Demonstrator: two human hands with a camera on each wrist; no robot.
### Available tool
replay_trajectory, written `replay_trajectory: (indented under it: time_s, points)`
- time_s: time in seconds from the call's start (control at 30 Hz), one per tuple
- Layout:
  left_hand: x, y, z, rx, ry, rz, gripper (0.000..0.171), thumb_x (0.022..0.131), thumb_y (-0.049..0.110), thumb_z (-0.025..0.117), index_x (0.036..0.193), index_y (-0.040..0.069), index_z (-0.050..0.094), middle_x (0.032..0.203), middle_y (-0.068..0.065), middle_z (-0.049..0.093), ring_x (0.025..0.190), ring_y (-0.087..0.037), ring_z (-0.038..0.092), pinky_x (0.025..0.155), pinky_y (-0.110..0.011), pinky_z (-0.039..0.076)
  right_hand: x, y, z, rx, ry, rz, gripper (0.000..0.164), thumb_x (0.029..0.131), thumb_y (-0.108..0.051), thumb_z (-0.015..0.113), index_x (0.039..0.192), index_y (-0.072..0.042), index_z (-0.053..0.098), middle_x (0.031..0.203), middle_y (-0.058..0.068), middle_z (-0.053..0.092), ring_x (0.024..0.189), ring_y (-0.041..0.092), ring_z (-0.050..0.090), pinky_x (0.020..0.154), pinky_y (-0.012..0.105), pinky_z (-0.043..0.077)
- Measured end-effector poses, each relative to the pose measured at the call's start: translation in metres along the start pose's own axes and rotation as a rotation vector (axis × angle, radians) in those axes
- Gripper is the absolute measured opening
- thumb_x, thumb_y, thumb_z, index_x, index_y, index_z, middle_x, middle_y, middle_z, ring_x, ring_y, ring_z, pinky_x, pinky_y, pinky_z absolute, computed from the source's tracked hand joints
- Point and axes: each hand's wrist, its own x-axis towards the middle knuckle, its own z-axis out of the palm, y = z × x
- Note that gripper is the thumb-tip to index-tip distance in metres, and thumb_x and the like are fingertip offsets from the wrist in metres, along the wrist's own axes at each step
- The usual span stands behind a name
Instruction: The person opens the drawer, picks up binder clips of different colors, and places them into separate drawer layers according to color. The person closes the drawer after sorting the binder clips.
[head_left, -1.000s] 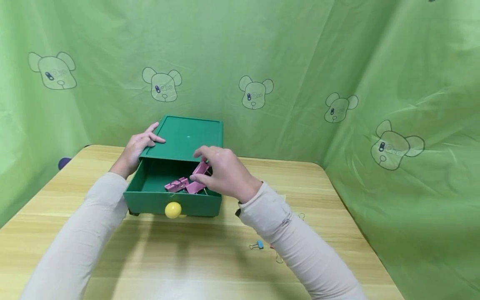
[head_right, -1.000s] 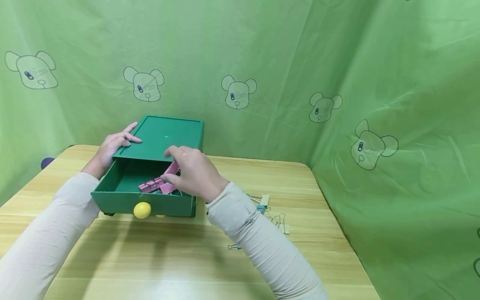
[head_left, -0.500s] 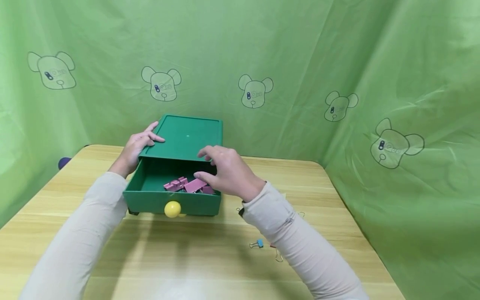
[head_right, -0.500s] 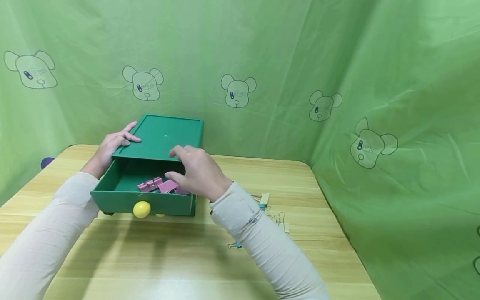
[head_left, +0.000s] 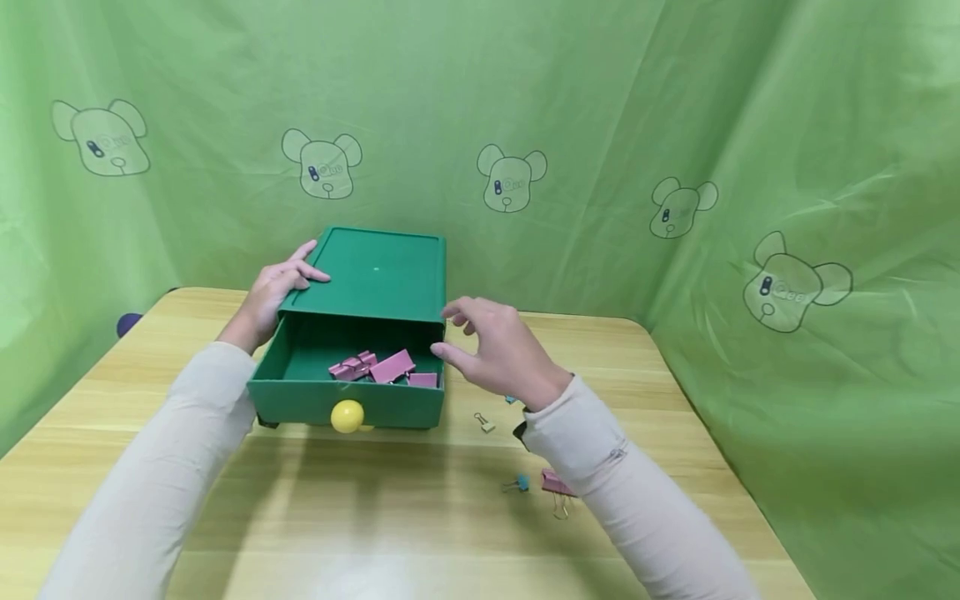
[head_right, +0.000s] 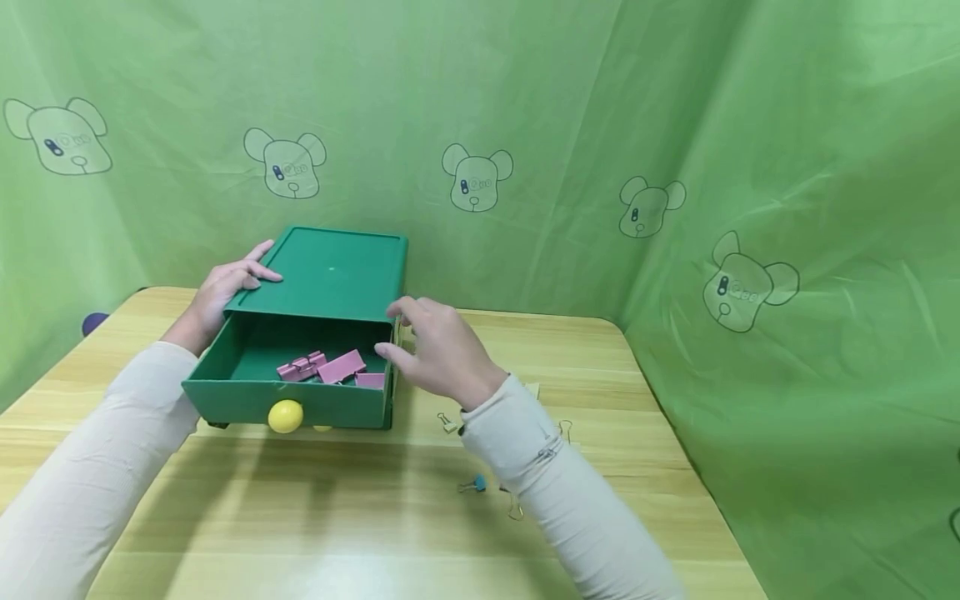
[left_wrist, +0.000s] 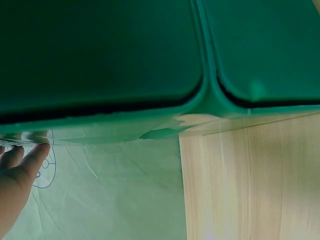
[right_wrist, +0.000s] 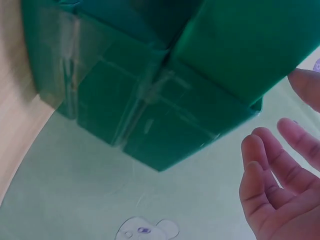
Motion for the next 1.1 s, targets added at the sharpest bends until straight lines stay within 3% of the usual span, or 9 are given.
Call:
replay_trajectory:
  time_s: [0.27,0.5,0.87,1.1]
  points:
    - [0.001,0.0,-0.001,0.009,-0.006,0.003,0.041,0.09,-0.003,0.036,0.092,0.012,0.074,0.162,-0.007,0.012,0.147,-0.031,-0.002,0.113,-0.056,-0.001,-0.024,0.019,-0.004,-0.028,0.02,0.07,0.034,0.086,-0.025,0.074,0.111,-0.003,0.065,0.104,0.009,0.068,0.089,0.023,0.063,0.078,0.036,0.052]
    - [0.0,0.0,-0.001,0.003,0.001,0.001,0.043,0.09,-0.002,0.036,0.09,0.016,0.074,0.162,-0.008,0.012,0.147,-0.031,-0.002,0.113,-0.056,-0.002,-0.046,0.036,0.003,-0.042,0.022,0.106,0.033,0.086,-0.024,0.074,0.109,-0.002,0.065,0.102,0.01,0.068,0.084,0.023,0.064,0.076,0.037,0.053]
    - [0.0,0.001,0.001,-0.007,0.006,0.005,0.044,0.09,-0.003,0.036,0.088,0.019,0.074,0.161,-0.008,0.013,0.147,-0.031,-0.002,0.114,-0.055,-0.002,-0.085,0.062,0.017,-0.046,-0.083,0.288,0.032,0.086,-0.024,0.074,0.109,-0.004,0.065,0.097,0.011,0.067,0.08,0.023,0.063,0.072,0.037,0.052]
    - [0.0,0.001,0.001,-0.009,0.008,0.002,0.045,0.09,-0.003,0.036,0.087,0.02,0.075,0.161,-0.008,0.013,0.147,-0.031,-0.001,0.114,-0.055,-0.002,-0.104,0.074,0.021,-0.07,-0.227,0.412,0.035,0.085,-0.024,0.075,0.112,-0.005,0.064,0.096,0.011,0.066,0.079,0.022,0.062,0.07,0.038,0.052]
